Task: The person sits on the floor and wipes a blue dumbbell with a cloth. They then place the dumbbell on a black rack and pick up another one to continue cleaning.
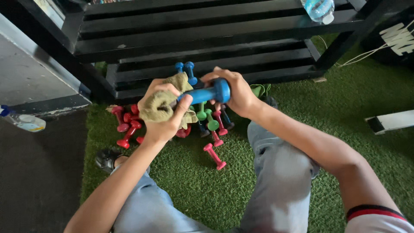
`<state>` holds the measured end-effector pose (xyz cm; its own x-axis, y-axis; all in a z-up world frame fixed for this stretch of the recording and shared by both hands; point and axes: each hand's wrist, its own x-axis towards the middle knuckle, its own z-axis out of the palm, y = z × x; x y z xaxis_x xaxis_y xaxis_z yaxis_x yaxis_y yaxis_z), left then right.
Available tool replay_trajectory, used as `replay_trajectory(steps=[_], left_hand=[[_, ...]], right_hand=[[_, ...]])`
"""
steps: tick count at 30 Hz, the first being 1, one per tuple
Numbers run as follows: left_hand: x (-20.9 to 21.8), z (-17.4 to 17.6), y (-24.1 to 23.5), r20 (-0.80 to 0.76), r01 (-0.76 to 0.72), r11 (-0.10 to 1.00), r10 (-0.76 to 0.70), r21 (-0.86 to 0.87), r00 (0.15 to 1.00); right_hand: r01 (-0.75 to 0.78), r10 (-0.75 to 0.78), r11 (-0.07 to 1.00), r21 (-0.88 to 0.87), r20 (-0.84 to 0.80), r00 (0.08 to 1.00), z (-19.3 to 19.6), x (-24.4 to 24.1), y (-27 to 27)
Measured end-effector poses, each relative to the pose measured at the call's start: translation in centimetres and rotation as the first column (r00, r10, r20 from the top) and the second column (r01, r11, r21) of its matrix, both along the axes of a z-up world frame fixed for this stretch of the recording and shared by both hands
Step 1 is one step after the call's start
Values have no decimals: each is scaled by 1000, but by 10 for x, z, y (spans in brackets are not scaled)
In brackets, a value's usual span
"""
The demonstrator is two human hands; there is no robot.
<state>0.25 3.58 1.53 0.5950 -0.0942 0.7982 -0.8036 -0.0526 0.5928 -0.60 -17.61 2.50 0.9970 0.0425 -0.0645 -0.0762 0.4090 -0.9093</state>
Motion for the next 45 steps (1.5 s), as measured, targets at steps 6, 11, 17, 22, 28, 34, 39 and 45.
replay_trajectory(steps=[6, 11, 17, 22, 28, 34, 39, 45], left_hand=[[-10, 11, -1, 53, 43, 999, -44, 17, 998], [-7, 8, 0, 28, 38, 999, -38, 7, 999], [-3, 4, 2, 30, 39, 999, -39, 10, 999], [-6, 5, 1, 17, 62, 998, -63, 19, 998], [-5, 5, -3, 121, 31, 997, -39, 66, 992], [5, -22, -4, 177, 131, 984, -151, 121, 973], [3, -26, 4, 380, 51, 900, -234, 433, 895], [3, -19, -4, 485, 28, 887, -278, 461, 829]], right_hand=[[-144, 153, 986, 89, -103, 983, -21, 6, -9], [-174, 212, 968, 182, -210, 954, -35, 17, -23], [-115, 158, 981, 159, -294, 942, -42, 28, -21], [-116, 163, 982, 149, -357, 920, -30, 19, -14], [-429, 437, 894, 128, -455, 775, -34, 10, -23], [-498, 474, 864, 70, -447, 759, -63, 22, -30], [-434, 420, 897, 87, -475, 773, -49, 13, -24], [-391, 391, 916, 93, -437, 810, -79, 28, -27]])
